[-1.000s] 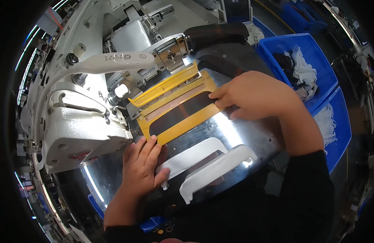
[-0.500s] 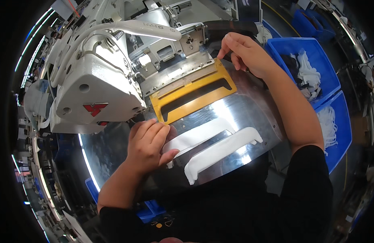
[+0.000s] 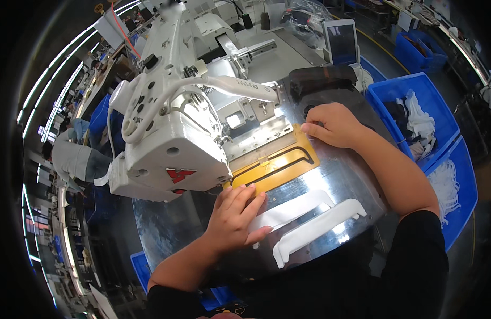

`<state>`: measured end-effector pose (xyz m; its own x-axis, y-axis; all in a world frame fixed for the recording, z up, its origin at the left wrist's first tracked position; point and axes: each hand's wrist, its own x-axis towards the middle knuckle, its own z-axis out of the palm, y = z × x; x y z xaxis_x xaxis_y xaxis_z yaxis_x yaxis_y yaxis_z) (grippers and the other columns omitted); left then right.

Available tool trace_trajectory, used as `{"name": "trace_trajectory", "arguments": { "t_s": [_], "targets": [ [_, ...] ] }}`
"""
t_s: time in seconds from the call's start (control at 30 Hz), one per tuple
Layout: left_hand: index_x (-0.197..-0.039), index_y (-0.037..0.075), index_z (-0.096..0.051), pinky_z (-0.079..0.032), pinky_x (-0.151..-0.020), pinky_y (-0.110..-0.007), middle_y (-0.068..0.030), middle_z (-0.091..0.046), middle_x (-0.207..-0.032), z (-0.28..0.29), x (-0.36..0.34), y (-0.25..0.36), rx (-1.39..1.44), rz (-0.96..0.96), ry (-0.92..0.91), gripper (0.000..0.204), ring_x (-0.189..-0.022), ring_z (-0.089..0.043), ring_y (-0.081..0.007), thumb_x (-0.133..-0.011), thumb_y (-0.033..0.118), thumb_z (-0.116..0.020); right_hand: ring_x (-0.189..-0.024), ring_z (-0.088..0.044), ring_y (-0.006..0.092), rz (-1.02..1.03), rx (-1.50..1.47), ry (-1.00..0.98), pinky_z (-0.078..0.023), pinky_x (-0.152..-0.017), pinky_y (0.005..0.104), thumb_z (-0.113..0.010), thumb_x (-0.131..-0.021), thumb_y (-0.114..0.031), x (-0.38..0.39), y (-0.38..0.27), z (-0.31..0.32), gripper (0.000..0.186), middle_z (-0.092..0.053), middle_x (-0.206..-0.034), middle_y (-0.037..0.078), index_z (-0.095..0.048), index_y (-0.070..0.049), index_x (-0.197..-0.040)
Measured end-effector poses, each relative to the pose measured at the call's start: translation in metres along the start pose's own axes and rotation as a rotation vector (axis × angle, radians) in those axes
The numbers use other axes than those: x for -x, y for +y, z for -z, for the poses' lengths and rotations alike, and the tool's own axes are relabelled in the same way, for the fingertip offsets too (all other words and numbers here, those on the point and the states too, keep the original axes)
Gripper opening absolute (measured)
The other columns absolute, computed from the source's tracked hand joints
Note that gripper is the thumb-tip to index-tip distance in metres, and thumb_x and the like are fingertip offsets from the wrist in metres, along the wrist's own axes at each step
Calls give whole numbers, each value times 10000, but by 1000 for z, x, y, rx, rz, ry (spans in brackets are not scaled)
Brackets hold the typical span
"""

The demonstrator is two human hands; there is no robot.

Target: Placing fabric components into a template and using an industrial sewing machine to sew them together.

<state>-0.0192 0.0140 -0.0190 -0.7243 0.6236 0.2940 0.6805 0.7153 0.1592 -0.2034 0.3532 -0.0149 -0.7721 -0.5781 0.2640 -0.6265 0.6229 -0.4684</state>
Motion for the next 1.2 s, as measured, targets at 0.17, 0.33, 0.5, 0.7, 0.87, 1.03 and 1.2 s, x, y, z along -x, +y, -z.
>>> {"name": "trace_trajectory", "arguments": {
  "t_s": [0.17,0.33,0.5,0.7,0.87,1.03,1.2],
  "targets": [
    [-1381,25,-700,-415,-1176,-537,-261,-628,-1417,1,1,-2,2,54,13,712,-1308,-582,-407,-904,550,-764,-871,-707,340,51,51,-21,-531,-769,445,-643,-1045,-428,-2,0,0,386,-743,-905,117,-769,-89,-912],
    [-1386,18,-693,-418,-1173,-539,-290,-616,-1420,-2,1,-3,15,79,5,716,-1297,-568,-432,-906,544,-769,-872,-711,331,57,93,1,-533,-767,451,-639,-1045,-441,-2,3,-5,393,-748,-908,112,-776,-99,-909],
    [-1394,33,-693,-415,-1171,-553,-303,-607,-1440,-1,-1,-2,-31,84,-20,736,-1306,-569,-433,-927,601,-731,-858,-721,303,29,109,-7,-544,-769,432,-648,-1032,-476,-4,2,-6,414,-759,-910,101,-795,-102,-933],
    [-1405,33,-685,-404,-1179,-555,-312,-607,-1448,1,-2,-1,-41,82,-62,776,-1334,-561,-441,-933,649,-698,-827,-727,296,35,183,-44,-551,-734,407,-672,-1014,-479,-1,-5,-4,409,-754,-897,97,-807,-99,-947],
    [-1399,30,-682,-398,-1179,-568,-315,-611,-1441,1,0,1,-31,110,-66,794,-1335,-558,-455,-925,667,-695,-815,-721,297,73,176,-51,-551,-723,404,-710,-986,-473,0,-13,-5,385,-744,-892,99,-800,-101,-941],
    [-1390,23,-678,-400,-1163,-580,-318,-611,-1436,3,3,1,-40,145,-69,804,-1325,-555,-477,-918,674,-698,-1000,-712,323,346,71,-224,-556,-865,435,-820,-895,-343,-6,-62,-10,274,-743,-1092,111,-774,-92,-993],
    [-1413,19,-661,-401,-1157,-582,-311,-594,-1457,1,-3,3,-45,110,-80,841,-1307,-553,-480,-905,687,-708,-1161,-692,300,630,-16,-324,-511,-1004,459,-843,-885,-354,-8,-110,-24,402,-707,-1305,120,-758,-72,-1158]
  ]
}}
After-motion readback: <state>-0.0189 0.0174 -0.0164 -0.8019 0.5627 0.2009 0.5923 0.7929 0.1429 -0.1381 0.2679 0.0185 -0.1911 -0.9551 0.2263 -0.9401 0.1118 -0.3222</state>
